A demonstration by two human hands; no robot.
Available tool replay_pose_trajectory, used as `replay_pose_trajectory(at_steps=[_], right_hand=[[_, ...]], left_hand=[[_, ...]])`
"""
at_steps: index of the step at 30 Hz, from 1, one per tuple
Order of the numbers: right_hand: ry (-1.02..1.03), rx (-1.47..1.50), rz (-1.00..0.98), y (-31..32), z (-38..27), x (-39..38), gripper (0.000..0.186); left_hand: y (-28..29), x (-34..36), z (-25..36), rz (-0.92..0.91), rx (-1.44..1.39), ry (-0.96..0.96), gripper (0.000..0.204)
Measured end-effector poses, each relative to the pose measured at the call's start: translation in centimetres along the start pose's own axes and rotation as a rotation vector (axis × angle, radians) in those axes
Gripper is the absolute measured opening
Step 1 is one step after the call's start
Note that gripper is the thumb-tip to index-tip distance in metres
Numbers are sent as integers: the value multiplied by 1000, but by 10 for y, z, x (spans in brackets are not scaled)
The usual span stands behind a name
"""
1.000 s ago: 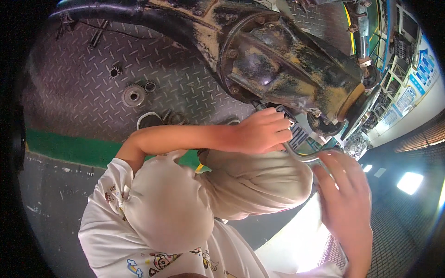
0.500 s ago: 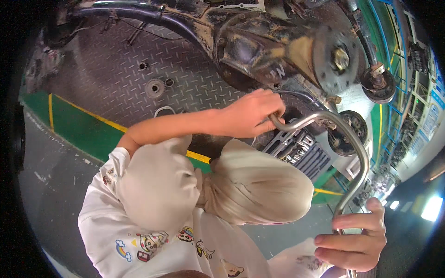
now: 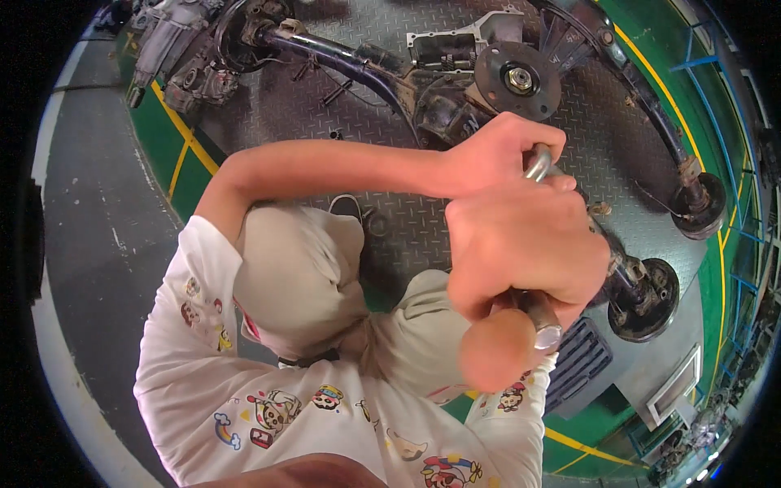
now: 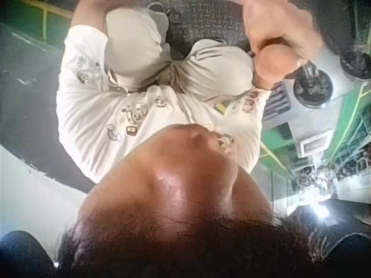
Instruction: The person opens a tool case, selects a socket and wrench, and proceeds to loosen and remove bolts from a vehicle axle assembly using the tool and their hands.
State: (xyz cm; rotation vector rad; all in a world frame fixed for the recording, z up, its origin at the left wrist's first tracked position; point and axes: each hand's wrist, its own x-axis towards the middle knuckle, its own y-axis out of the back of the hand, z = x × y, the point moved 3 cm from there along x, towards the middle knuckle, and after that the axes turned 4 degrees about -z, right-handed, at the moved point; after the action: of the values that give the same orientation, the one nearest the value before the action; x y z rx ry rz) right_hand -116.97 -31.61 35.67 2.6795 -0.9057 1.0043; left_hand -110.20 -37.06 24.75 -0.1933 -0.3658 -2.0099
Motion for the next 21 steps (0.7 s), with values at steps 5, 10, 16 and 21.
replay_pose_trajectory(at_steps=[5, 10, 16, 21], right_hand=[[257, -374, 420, -18, 6, -11, 41], [248, -197, 370, -12, 7, -23, 49], [71, -345, 488, -14, 2, -13, 49], [-33, -287, 724, -10, -4, -4, 46]], left_hand=[[1, 11, 1, -15, 43, -32, 48], [18, 20, 2, -401, -87, -129, 50], [43, 13, -3, -348, -143, -57, 45], [46, 34, -11, -428, -236, -69, 42]])
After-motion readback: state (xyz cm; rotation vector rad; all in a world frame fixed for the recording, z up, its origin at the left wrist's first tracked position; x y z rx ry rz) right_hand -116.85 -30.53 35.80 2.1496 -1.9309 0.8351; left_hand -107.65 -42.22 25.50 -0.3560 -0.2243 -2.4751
